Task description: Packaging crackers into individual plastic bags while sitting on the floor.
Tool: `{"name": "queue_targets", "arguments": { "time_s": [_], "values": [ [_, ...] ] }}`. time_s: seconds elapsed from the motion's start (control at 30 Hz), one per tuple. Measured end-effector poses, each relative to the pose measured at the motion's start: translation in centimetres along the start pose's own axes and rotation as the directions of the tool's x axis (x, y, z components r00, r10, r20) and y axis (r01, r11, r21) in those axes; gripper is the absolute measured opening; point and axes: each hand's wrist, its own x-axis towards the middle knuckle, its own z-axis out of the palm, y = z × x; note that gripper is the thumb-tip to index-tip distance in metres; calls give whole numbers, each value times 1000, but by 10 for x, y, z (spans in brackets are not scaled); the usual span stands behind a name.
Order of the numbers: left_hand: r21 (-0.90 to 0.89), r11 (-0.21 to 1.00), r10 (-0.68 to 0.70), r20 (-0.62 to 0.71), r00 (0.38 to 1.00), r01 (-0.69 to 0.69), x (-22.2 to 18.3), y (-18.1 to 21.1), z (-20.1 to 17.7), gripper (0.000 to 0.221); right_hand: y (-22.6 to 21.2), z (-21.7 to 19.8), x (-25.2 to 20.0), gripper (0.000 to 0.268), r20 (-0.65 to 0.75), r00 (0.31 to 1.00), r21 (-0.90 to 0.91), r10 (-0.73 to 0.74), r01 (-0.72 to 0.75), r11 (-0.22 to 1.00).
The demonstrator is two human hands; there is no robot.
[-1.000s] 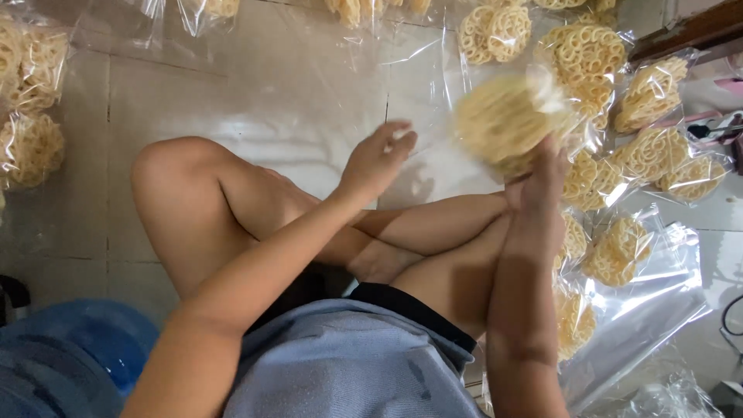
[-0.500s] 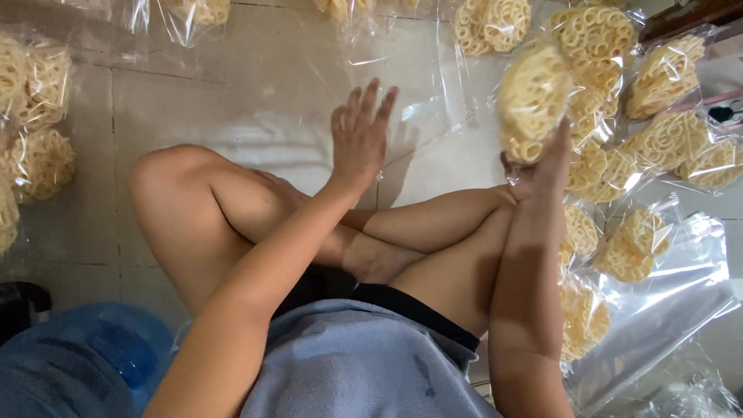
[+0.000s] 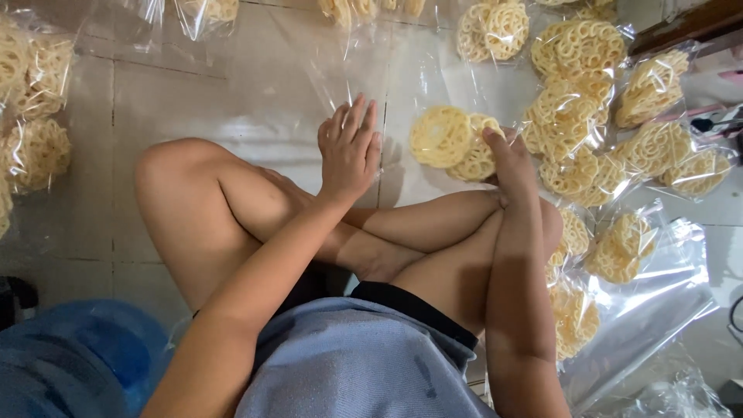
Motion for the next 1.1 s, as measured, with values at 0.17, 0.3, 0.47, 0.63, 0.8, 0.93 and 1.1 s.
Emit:
{"name": "queue_targets", "arguments": {
  "time_s": [0.17,0.3,0.47,0.63,0.8,0.93,1.1],
  "values": [
    [-7,995,99,-8,995,-99,4,15,-3,49,-4,35,-8,51,83,992,457,-100,51,888],
    [-15,992,127,0,992,-127,14,30,-8,53,-45,89,-26,44,168,977,588,-128,5,809],
    [-142,982,130,9,992,-127,45,29,-23,81,-92,142,-30,43,320,915,634,-245,-15,773],
    [-485,817,-439,-172,882,312,112,-69,-29,80,-80,166,12,51,250,963,632,-99,-85,770],
    [-708,-151,-703,568,428,690,120,-144,44,135,-94,192,22,68,216,976,433,17,-111,894],
    [-675,-270,-611,671,420,687,128,-110,24,140,-97,214,29,73,140,957,218,-255,221,951],
    [-675,-322,-602,687,406,664,145,-83,-7,146,-74,269,75,66,62,944,-23,-325,327,945]
  ]
}}
